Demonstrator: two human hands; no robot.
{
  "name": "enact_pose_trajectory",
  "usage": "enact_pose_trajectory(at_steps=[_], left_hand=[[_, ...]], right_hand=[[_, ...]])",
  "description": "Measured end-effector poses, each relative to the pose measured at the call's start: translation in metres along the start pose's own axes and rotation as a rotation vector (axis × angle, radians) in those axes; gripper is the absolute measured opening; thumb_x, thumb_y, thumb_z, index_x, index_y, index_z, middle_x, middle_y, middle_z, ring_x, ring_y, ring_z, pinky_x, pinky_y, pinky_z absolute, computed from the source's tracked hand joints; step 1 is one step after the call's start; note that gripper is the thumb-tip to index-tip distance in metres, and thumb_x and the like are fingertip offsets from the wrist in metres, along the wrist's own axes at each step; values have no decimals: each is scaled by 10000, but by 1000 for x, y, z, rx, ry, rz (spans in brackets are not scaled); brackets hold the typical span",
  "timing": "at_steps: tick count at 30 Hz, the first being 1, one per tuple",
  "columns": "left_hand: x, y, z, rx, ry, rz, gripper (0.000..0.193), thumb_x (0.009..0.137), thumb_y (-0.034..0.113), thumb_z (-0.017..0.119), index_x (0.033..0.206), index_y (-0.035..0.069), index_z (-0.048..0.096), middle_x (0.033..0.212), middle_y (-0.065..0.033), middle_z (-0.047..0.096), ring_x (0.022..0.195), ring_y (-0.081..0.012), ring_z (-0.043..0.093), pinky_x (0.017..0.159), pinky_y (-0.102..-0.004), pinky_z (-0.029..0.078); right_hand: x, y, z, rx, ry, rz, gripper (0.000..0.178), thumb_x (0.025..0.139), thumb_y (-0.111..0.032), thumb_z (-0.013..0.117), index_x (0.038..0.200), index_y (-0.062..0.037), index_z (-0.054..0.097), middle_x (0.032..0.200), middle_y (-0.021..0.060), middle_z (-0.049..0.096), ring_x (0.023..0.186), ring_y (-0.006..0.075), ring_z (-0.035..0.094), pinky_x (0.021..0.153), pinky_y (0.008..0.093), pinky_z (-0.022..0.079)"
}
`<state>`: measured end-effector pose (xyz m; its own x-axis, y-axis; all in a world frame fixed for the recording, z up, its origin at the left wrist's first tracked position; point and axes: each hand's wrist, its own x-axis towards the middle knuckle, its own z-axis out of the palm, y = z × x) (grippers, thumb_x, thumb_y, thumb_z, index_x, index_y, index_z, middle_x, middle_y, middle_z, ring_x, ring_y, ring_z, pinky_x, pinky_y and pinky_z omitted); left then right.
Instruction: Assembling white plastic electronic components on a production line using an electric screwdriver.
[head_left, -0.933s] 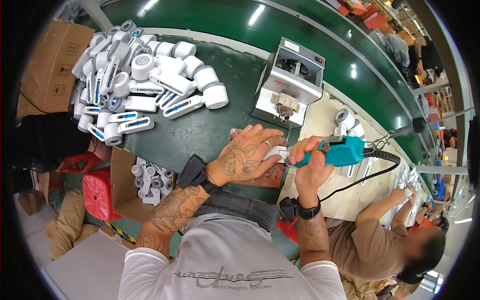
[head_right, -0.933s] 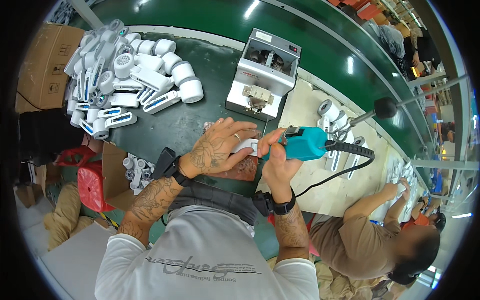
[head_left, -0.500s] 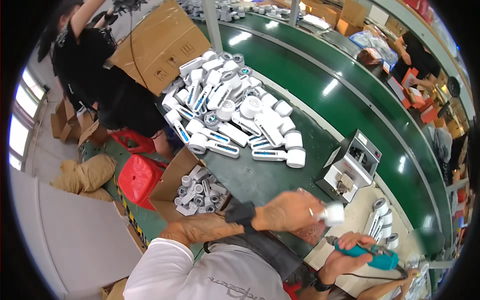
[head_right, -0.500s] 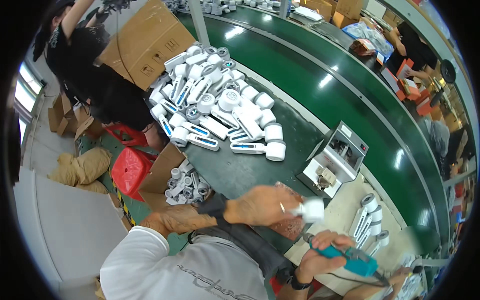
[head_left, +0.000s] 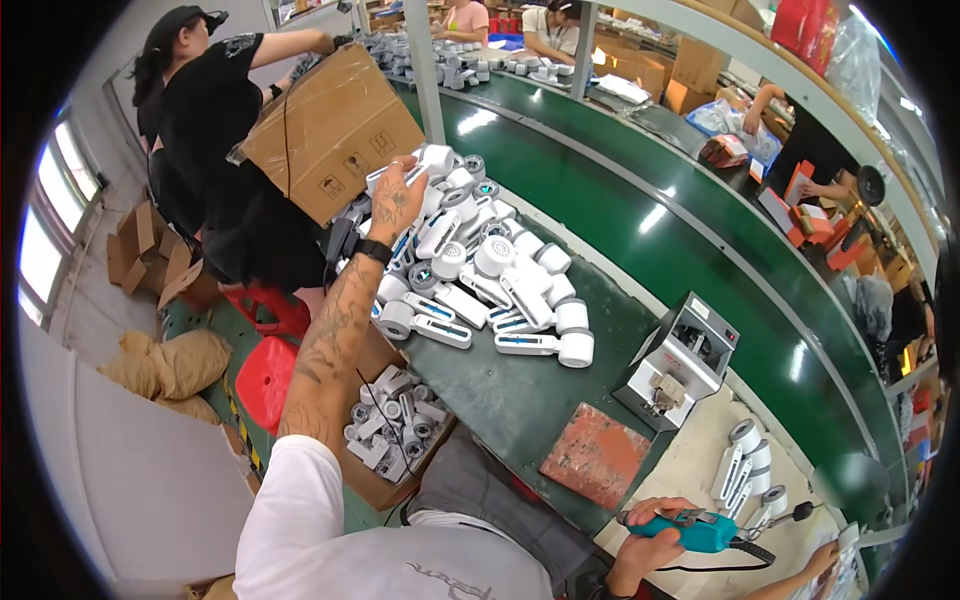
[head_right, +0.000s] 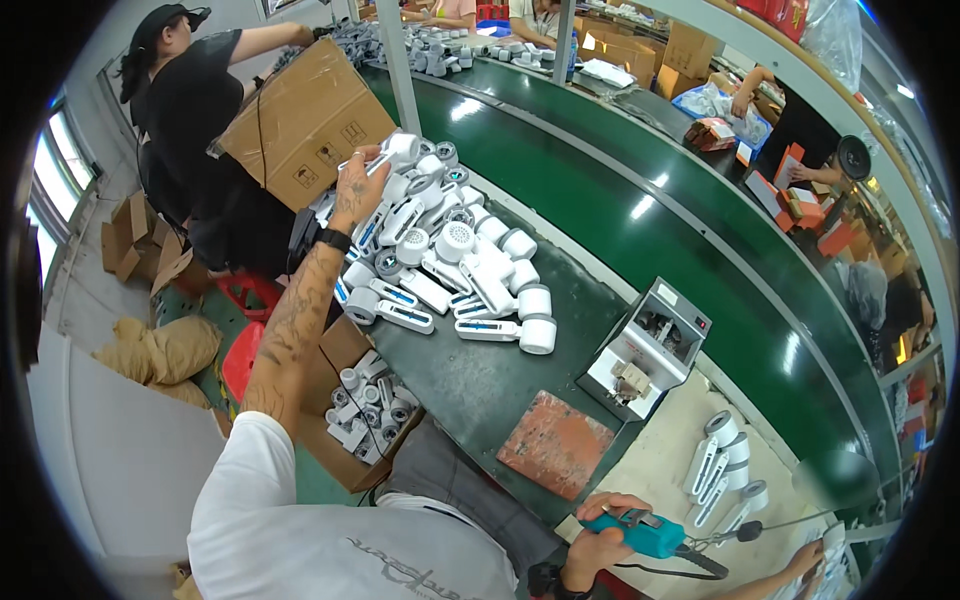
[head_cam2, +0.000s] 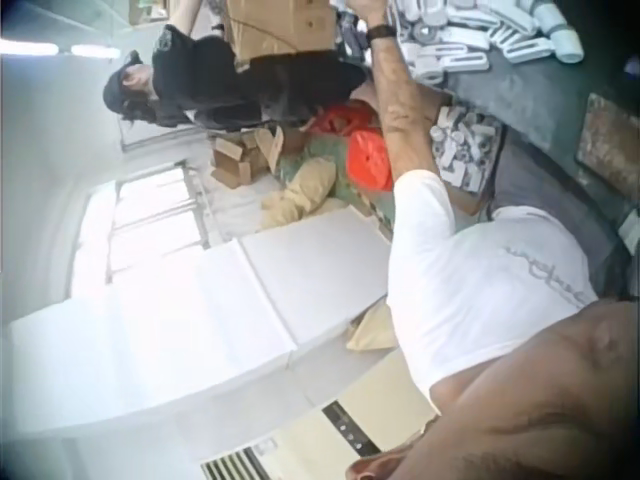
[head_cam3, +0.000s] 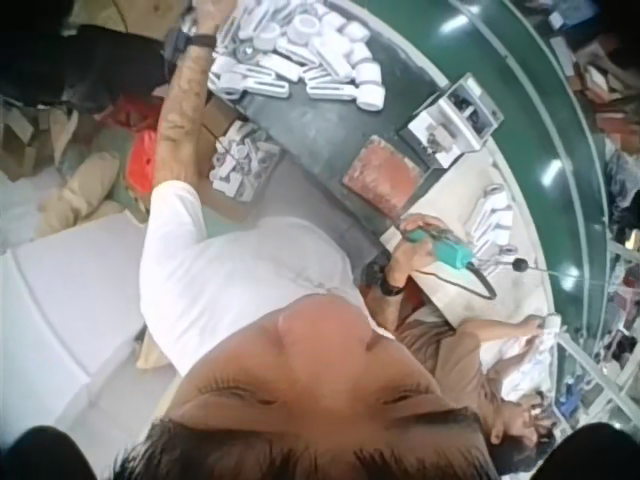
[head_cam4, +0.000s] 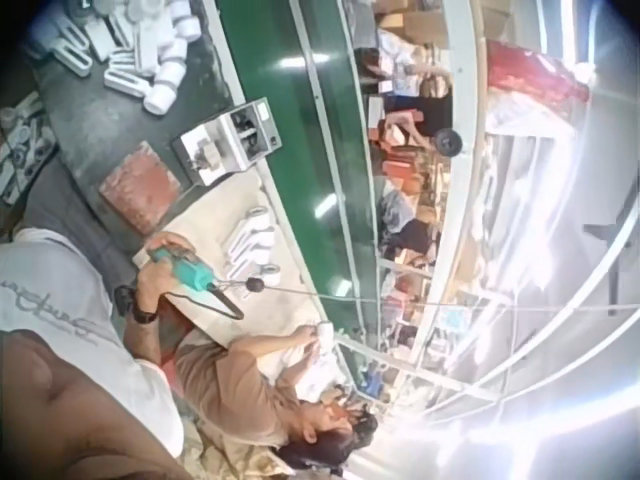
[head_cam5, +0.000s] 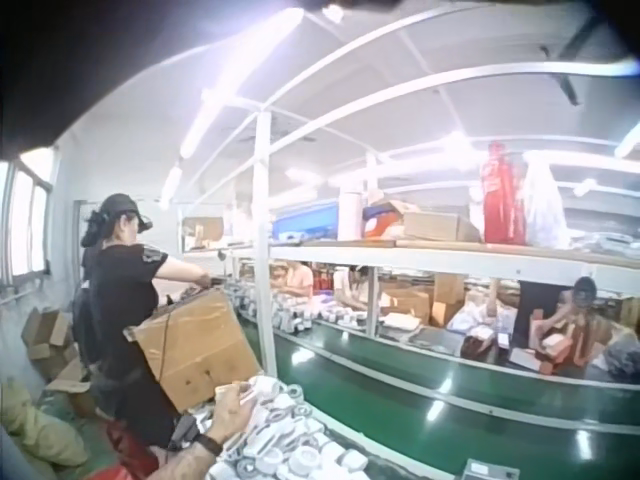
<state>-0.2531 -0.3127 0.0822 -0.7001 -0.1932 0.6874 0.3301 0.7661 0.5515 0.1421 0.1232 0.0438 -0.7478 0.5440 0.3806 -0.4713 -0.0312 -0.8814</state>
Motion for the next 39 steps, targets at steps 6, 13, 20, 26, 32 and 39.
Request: enact_pose_trajectory(at_steps=[6,13,20,26,32,39], left_hand=[[2,10,10,311,-111,143,390,866,233,701,1189,45,590,1170,-182,620,1145,-370,544,989,-449,427],[-20,78,26,179,-29,339,375,831,222,705,1170,95,605,1221,-101,585,1160,-326,528,981,-465,414],[-107,261,57,-399,-402,504,313,871,138,699,1158,45,616,1113,-120,654,1035,-284,617,910,-385,473],[-258,394,109,-861,-1107,345,339,913,325,625,996,-3,609,812,-170,661,791,-346,655,716,-439,507],[-342,467,211,-504,-1203,52,797,789,675,621,1073,-69,589,901,-256,661,837,-414,643,793,-473,509],[-363,468,237,-371,-1161,132,719,818,588,628,1153,-46,577,1069,-224,659,1032,-409,622,904,-472,498]], right_hand=[[-7,-6,-8,-17,31,50,684,824,-630,673,1000,2,482,636,49,485,518,156,503,485,275,413],[-4,-9,-16,-7,42,138,720,771,-642,721,1006,-2,488,670,70,534,585,176,543,539,296,459],[-10,-9,-20,-89,62,188,652,806,-583,736,1031,-10,519,740,78,567,645,169,567,580,301,471],[-13,-13,-34,82,-95,104,389,877,-209,729,1126,22,540,845,83,602,744,156,598,655,275,492],[-32,-29,-53,73,-66,106,412,868,-220,741,1132,25,540,855,81,600,755,150,590,662,276,479],[-49,-38,-64,26,3,145,463,834,-241,769,1134,29,541,844,84,609,733,153,590,653,274,470]])
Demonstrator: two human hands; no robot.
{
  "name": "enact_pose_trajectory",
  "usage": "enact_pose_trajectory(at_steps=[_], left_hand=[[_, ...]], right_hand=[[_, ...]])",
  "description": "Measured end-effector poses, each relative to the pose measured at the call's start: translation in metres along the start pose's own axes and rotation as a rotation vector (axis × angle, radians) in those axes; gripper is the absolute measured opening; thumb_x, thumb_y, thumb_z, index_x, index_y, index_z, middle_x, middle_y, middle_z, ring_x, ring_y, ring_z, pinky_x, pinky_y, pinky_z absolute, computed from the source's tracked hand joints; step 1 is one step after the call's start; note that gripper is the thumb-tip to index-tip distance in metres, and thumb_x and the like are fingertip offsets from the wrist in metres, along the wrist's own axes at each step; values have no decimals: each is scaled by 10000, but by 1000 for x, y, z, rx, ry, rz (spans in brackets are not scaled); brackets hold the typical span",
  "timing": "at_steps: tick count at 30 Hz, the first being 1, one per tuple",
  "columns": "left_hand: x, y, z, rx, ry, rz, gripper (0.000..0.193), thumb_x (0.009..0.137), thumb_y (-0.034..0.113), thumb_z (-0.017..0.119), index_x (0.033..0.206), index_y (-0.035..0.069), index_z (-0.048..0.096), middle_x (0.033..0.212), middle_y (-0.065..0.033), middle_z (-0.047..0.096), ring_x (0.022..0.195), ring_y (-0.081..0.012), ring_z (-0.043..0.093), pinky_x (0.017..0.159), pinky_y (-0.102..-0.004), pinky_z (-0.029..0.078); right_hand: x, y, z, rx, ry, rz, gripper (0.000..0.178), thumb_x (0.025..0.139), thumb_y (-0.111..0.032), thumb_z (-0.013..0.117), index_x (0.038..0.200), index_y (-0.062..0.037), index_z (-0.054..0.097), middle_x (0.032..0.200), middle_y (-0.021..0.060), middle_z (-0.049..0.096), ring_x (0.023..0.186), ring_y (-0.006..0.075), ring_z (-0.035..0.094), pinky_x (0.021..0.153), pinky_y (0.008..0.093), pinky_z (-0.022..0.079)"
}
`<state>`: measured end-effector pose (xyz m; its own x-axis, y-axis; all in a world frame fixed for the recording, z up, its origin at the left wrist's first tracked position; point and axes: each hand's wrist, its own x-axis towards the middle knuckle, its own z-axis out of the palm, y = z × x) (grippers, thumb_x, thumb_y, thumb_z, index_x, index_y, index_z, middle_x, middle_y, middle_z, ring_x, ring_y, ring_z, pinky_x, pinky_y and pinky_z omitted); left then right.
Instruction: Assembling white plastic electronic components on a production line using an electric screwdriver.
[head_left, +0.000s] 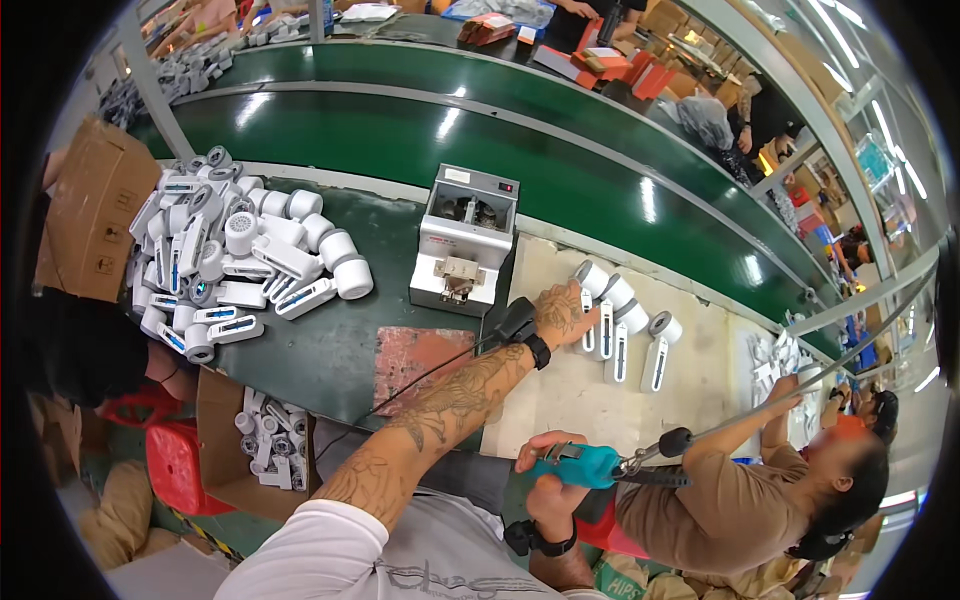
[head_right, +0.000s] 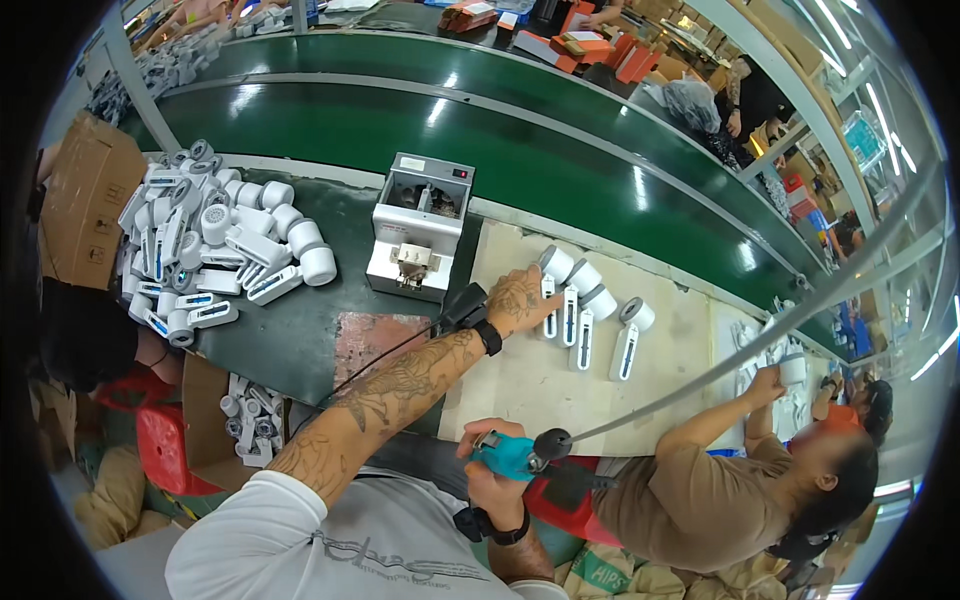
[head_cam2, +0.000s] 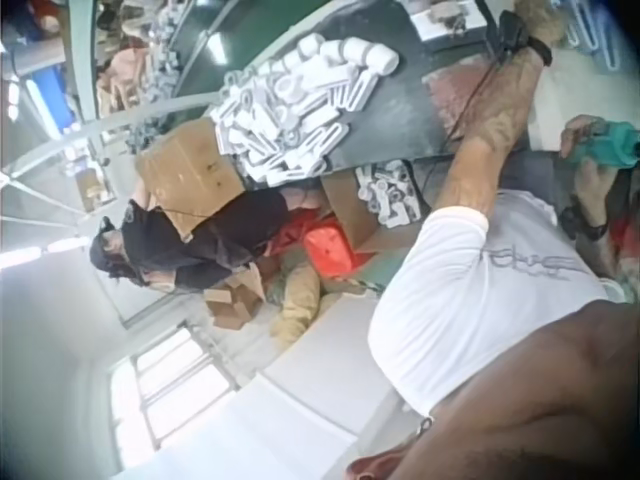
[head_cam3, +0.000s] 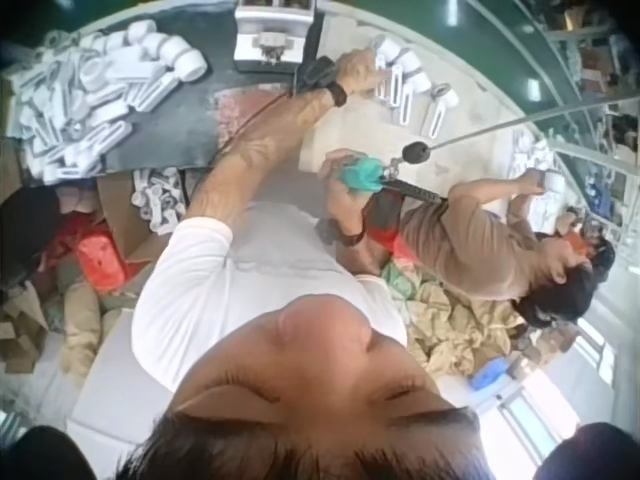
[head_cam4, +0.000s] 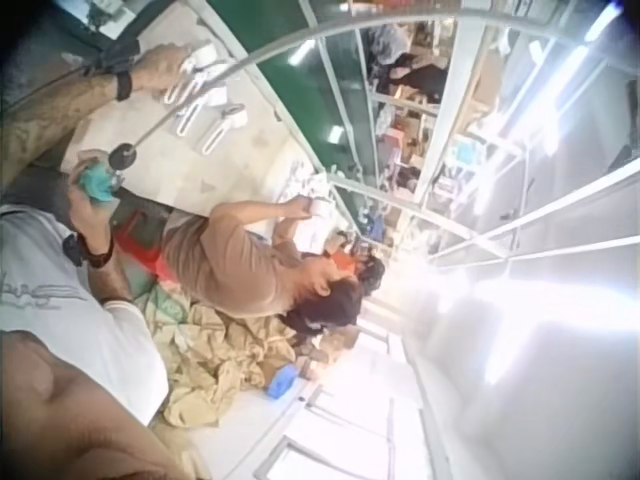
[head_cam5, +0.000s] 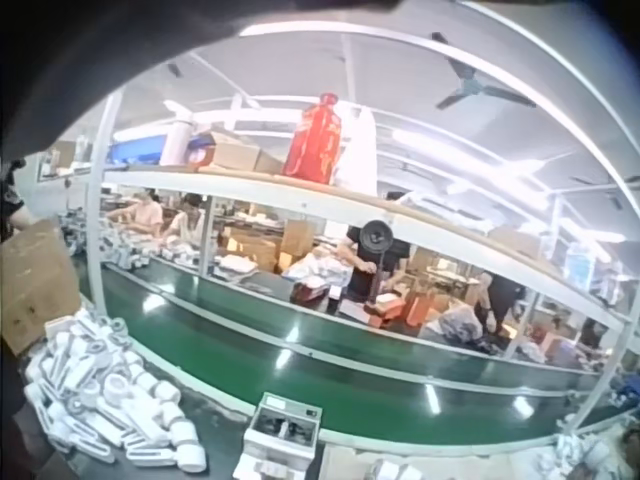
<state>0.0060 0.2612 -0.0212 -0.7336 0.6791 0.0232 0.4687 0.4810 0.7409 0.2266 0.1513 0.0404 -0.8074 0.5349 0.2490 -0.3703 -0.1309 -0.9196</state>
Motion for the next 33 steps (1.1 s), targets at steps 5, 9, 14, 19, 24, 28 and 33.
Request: enact_pose_trajectory(at_steps=[5,9,14,19,24,28,33], left_hand=[[-33,-19,-40,-105,166,192,446,795,380,652,1044,15,586,922,-173,638,943,-377,620,836,-466,488],[-85,-27,-92,-184,179,331,345,814,334,650,1007,52,600,923,-159,593,928,-365,603,818,-490,488],[-142,-65,-148,-180,29,293,280,837,296,654,983,60,621,932,-146,597,970,-365,588,885,-462,463],[-158,-107,-171,-50,-21,406,266,862,215,681,1099,101,642,962,-90,588,944,-314,553,854,-418,442],[-166,-110,-172,100,0,409,345,892,336,637,1123,81,617,1092,-109,560,1048,-305,521,915,-426,421],[-165,-120,-168,92,49,460,421,892,364,636,1204,83,600,1143,-104,557,1069,-293,517,939,-427,412],[-167,-123,-163,124,70,428,430,890,371,631,1207,82,600,1179,-100,563,1089,-289,510,977,-430,396]], right_hand=[[19,9,-8,-124,44,-83,443,871,-295,721,1124,26,550,799,79,612,718,146,595,638,267,456],[39,14,-6,-186,115,-4,357,896,-241,651,1108,34,566,810,83,619,738,160,603,681,289,483],[62,-8,22,-203,20,125,747,884,-654,585,1108,55,514,777,79,544,693,193,553,644,321,462],[105,3,52,20,-13,76,800,828,-679,639,1104,63,531,727,61,524,650,160,529,605,312,445],[166,30,92,66,-51,-161,692,844,-576,695,1087,55,548,743,66,548,650,163,546,595,295,450],[199,58,111,6,-88,-214,527,914,-448,685,1064,42,564,753,62,570,672,162,565,604,282,460],[208,84,115,-139,-72,-271,524,922,-493,651,988,12,527,703,58,535,630,172,545,583,299,455]])
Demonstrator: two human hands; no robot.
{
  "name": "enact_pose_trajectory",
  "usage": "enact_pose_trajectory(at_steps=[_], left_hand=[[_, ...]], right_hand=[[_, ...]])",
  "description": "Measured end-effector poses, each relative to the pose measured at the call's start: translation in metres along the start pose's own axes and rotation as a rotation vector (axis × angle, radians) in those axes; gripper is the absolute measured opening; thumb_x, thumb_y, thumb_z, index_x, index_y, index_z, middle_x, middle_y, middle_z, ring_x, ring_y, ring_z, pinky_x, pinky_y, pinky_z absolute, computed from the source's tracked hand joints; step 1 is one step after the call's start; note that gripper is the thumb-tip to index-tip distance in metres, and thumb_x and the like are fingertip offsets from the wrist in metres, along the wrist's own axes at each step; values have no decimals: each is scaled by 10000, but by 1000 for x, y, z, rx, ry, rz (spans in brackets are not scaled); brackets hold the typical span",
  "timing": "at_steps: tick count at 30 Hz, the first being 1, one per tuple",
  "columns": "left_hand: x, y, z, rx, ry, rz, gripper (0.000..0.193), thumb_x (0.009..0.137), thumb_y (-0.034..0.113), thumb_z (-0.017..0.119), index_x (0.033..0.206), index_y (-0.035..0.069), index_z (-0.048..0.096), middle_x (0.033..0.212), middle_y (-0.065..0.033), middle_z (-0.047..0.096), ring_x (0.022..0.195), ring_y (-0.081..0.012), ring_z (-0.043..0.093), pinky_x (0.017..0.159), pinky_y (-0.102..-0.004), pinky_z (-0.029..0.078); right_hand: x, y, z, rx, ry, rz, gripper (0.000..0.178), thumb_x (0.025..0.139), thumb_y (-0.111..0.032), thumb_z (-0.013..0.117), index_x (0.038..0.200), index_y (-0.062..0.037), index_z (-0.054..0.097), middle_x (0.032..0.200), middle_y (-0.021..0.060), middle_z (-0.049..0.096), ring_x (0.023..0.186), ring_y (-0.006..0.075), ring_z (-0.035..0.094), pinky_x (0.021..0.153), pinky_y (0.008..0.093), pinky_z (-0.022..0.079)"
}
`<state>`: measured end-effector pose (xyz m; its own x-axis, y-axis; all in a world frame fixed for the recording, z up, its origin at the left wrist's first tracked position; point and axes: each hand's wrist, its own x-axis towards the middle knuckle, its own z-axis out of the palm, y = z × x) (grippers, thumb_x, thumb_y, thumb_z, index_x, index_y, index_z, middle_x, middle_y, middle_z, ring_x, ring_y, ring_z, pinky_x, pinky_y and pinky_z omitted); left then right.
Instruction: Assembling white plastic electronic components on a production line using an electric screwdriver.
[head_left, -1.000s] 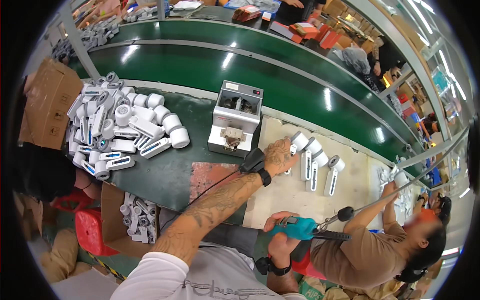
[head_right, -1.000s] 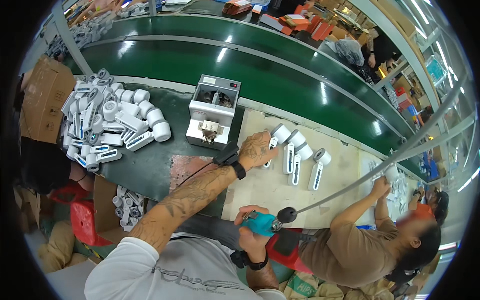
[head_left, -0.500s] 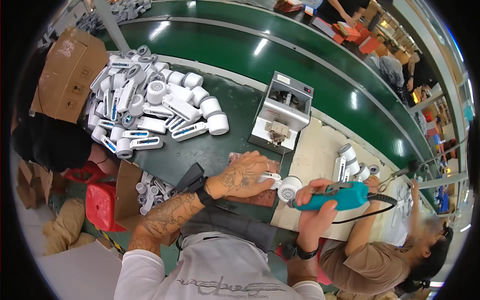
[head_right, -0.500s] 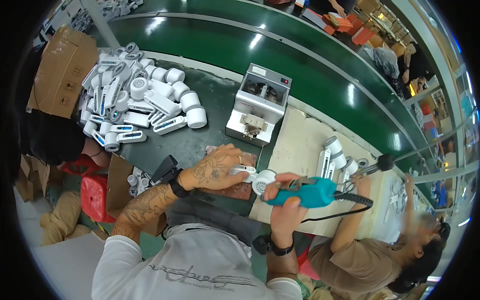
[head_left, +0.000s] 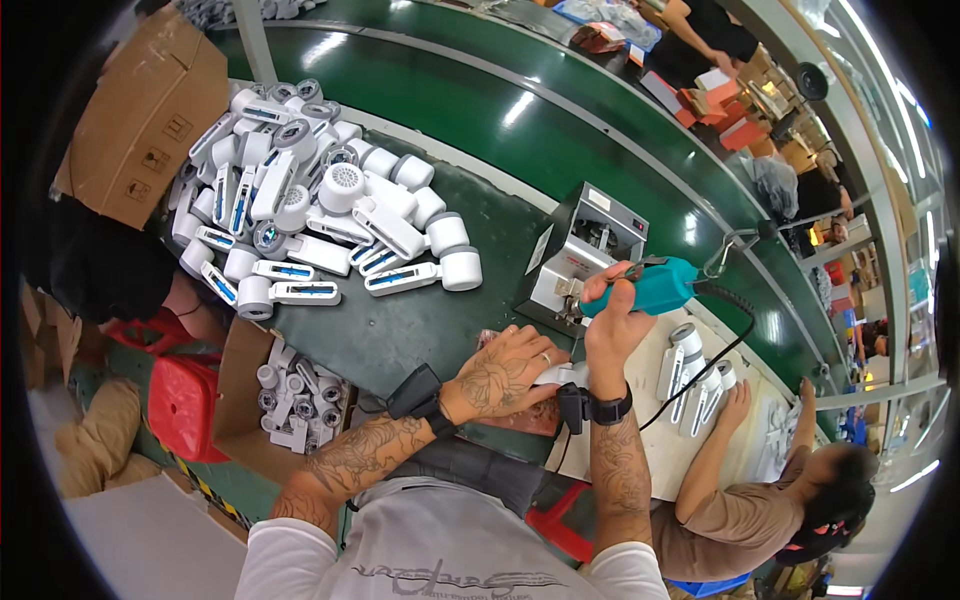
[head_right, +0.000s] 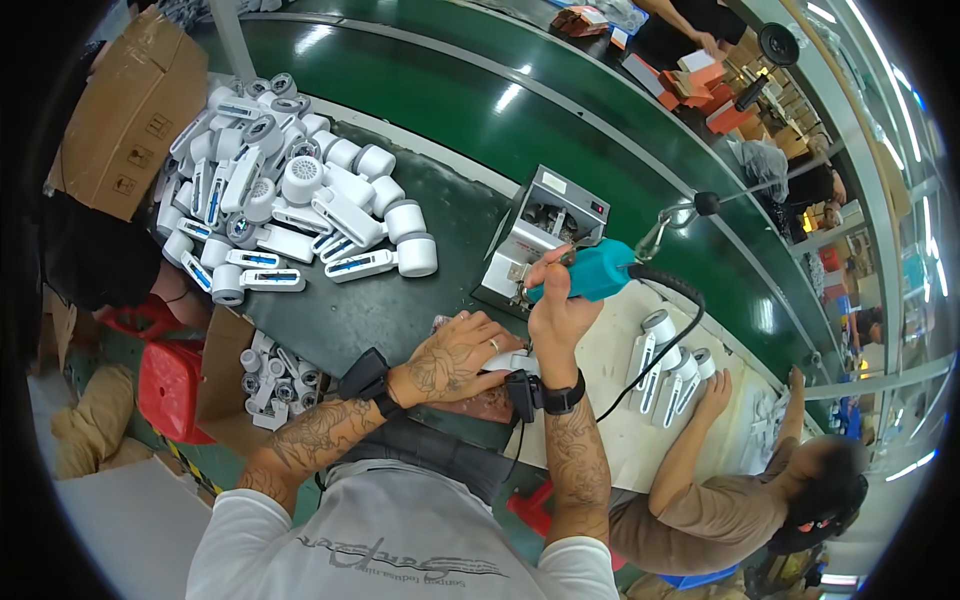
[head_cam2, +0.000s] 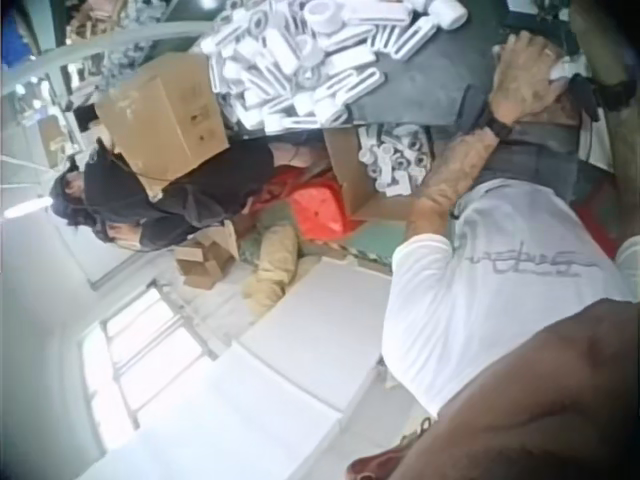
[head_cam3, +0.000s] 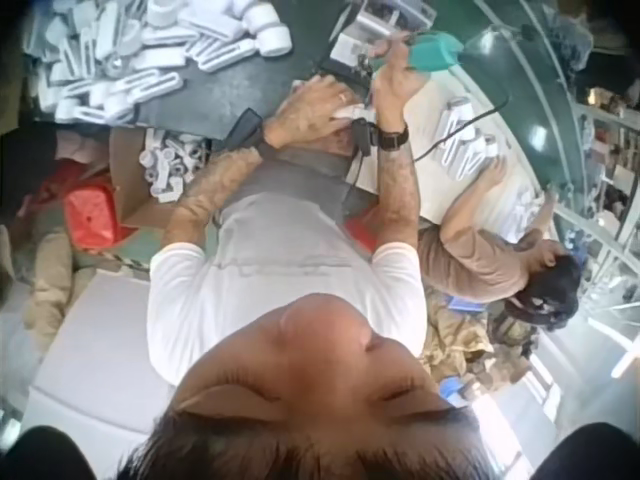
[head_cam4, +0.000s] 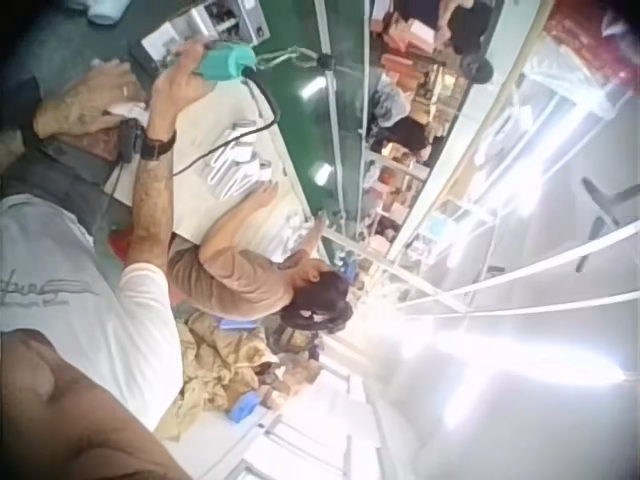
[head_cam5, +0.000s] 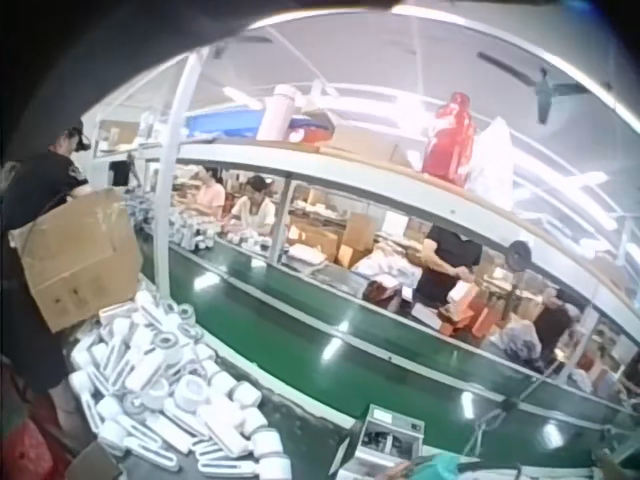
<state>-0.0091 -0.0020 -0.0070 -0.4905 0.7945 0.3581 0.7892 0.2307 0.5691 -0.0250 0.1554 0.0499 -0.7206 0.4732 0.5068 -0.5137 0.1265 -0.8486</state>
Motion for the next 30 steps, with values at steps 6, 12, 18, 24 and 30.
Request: enact_pose_trajectory(at_steps=[6,12,18,24,30], left_hand=[[1,1,-2,-41,2,-25,443,880,374,631,1204,74,598,1155,-105,572,1105,-305,499,991,-436,387],[4,-4,4,-15,75,-14,444,869,389,656,1198,93,615,1115,-89,587,1063,-293,512,954,-443,403],[2,-3,1,-51,31,-38,454,876,389,649,1227,103,612,1133,-83,591,1089,-289,509,976,-448,393],[2,2,-1,-65,-30,-73,451,897,379,613,1246,95,597,1171,-92,575,1145,-291,492,1027,-450,370],[3,3,1,-2,-29,-72,444,906,385,600,1255,111,591,1167,-81,566,1141,-277,493,1025,-441,366]], right_hand=[[-6,-3,-1,115,-11,86,351,949,-328,664,973,8,566,710,54,562,637,153,557,600,286,467],[-25,-39,-19,115,25,145,547,887,-455,715,1016,53,560,709,57,547,625,157,544,593,294,461],[-39,-44,-31,39,61,193,623,860,-504,725,1021,70,547,707,64,549,626,162,541,588,306,454],[-44,-31,-34,-22,25,171,604,896,-550,656,1001,27,512,672,59,498,582,166,499,557,305,429],[-48,-22,-35,36,22,210,543,889,-517,682,918,-10,489,663,58,491,566,172,486,546,314,426]])
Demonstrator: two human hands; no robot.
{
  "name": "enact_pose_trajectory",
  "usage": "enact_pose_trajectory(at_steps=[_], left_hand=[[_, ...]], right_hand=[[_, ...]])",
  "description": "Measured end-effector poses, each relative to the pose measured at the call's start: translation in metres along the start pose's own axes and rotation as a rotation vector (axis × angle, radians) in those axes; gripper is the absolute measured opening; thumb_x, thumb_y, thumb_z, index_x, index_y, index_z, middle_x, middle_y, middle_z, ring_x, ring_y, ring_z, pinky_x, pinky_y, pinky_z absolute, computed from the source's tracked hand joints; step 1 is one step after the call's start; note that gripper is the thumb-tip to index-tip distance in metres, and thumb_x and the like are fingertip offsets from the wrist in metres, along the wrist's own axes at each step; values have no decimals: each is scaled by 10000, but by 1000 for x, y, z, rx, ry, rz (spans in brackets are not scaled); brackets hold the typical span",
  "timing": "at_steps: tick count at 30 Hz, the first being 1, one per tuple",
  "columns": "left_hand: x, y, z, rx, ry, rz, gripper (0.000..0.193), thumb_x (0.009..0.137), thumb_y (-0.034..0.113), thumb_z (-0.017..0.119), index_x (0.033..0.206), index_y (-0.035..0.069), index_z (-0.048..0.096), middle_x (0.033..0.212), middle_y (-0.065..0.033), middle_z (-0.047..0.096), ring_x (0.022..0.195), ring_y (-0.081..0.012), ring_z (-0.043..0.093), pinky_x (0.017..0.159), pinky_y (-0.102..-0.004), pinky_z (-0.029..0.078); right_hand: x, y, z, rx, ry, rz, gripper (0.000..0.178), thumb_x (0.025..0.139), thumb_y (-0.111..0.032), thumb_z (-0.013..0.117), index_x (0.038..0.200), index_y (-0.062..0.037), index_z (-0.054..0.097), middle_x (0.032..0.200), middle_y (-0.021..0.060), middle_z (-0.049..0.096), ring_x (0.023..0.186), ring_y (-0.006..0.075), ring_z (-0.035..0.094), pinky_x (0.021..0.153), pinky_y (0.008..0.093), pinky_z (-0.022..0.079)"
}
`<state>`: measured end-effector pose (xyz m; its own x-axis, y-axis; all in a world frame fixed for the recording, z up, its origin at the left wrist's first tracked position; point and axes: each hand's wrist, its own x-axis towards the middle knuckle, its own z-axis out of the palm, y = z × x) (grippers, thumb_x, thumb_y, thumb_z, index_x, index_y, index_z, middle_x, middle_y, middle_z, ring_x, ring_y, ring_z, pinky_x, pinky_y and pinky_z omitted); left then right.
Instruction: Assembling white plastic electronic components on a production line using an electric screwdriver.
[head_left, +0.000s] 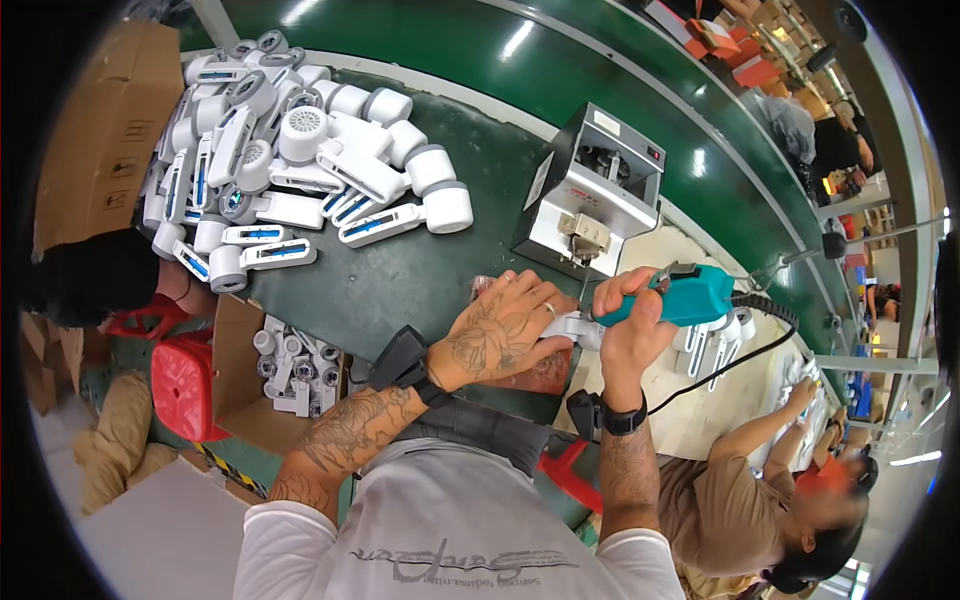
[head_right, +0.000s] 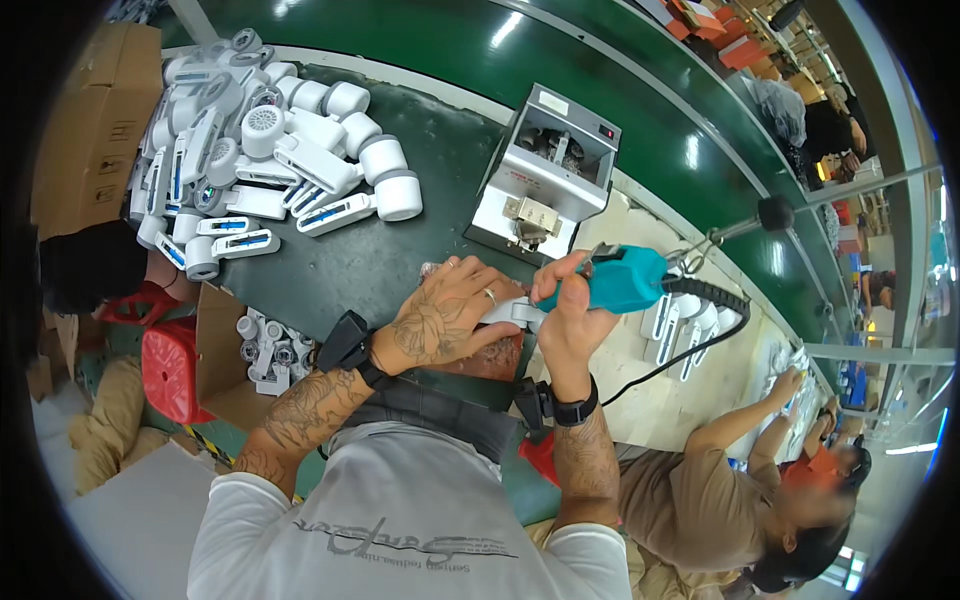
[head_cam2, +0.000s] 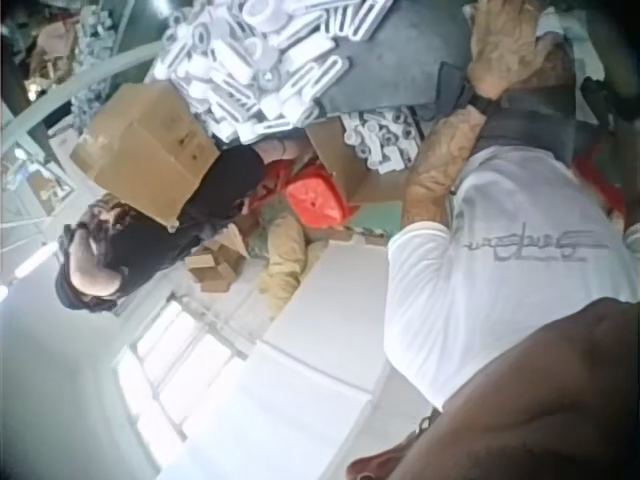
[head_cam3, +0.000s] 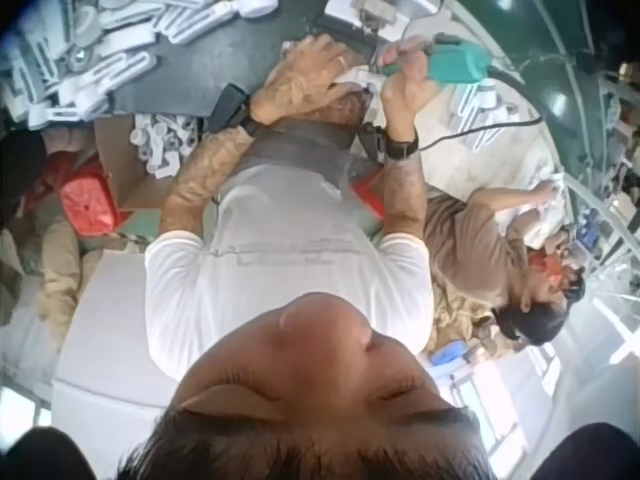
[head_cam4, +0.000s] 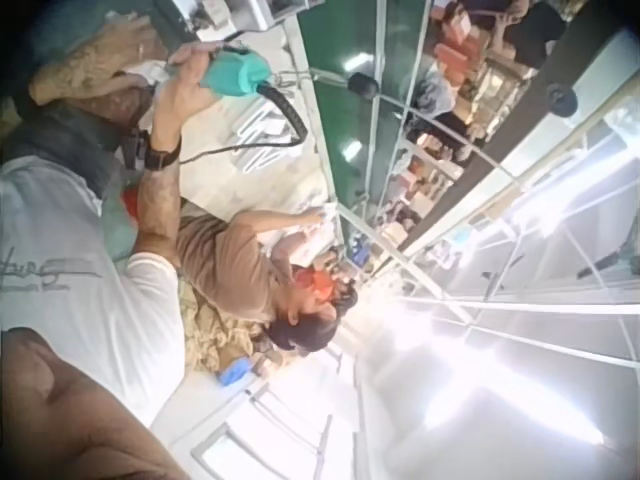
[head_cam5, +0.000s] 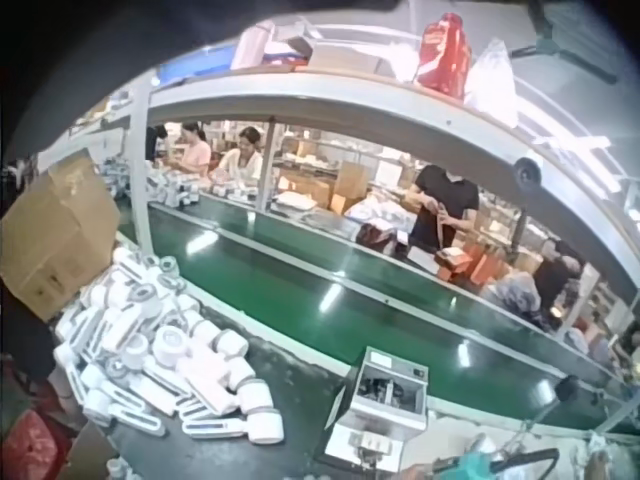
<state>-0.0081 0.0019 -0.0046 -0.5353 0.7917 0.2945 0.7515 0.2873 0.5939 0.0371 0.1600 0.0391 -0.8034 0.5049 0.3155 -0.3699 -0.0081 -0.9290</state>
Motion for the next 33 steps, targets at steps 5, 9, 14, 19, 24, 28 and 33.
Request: enact_pose_trajectory(at_steps=[5,9,14,19,24,28,33], left_hand=[[0,-1,6,60,88,35,447,891,381,634,1242,109,585,1153,-84,573,1079,-288,512,961,-467,406],[-2,-2,3,50,54,39,443,901,385,616,1241,104,585,1172,-91,565,1117,-291,503,986,-460,393],[-3,-4,3,8,137,83,431,893,373,638,1214,88,605,1129,-90,588,1039,-293,525,921,-451,423],[-5,-3,-2,-56,37,27,404,908,363,600,1207,90,604,1156,-110,575,1120,-307,500,997,-440,390],[-4,-3,0,-53,39,41,399,904,355,601,1204,92,606,1150,-109,576,1108,-301,500,993,-430,383],[-6,-4,-1,-5,96,66,403,897,353,607,1207,95,606,1138,-103,578,1098,-296,504,987,-432,386],[-3,-1,-4,-32,77,35,393,894,347,612,1192,93,615,1130,-94,582,1087,-288,510,975,-432,394]], right_hand=[[1,2,3,17,-9,-2,535,893,-516,677,898,-18,484,662,63,492,561,176,484,545,317,429],[3,1,-1,9,13,2,548,901,-525,663,924,-3,498,666,62,496,565,172,487,543,318,430],[17,-14,14,37,-17,-44,486,923,-424,680,1031,31,548,719,54,549,634,160,543,587,293,451],[47,-3,32,76,-7,-161,409,943,-358,665,1027,28,559,728,54,554,644,162,554,595,290,455],[53,21,30,87,-29,-229,299,953,-261,655,1002,20,563,734,62,582,625,146,554,567,277,454],[40,26,34,37,-40,-162,296,942,-243,670,1003,26,562,735,66,594,625,140,557,561,275,456],[41,2,34,132,-66,-172,365,913,-265,710,1040,42,559,765,71,592,633,145,555,580,277,462]])
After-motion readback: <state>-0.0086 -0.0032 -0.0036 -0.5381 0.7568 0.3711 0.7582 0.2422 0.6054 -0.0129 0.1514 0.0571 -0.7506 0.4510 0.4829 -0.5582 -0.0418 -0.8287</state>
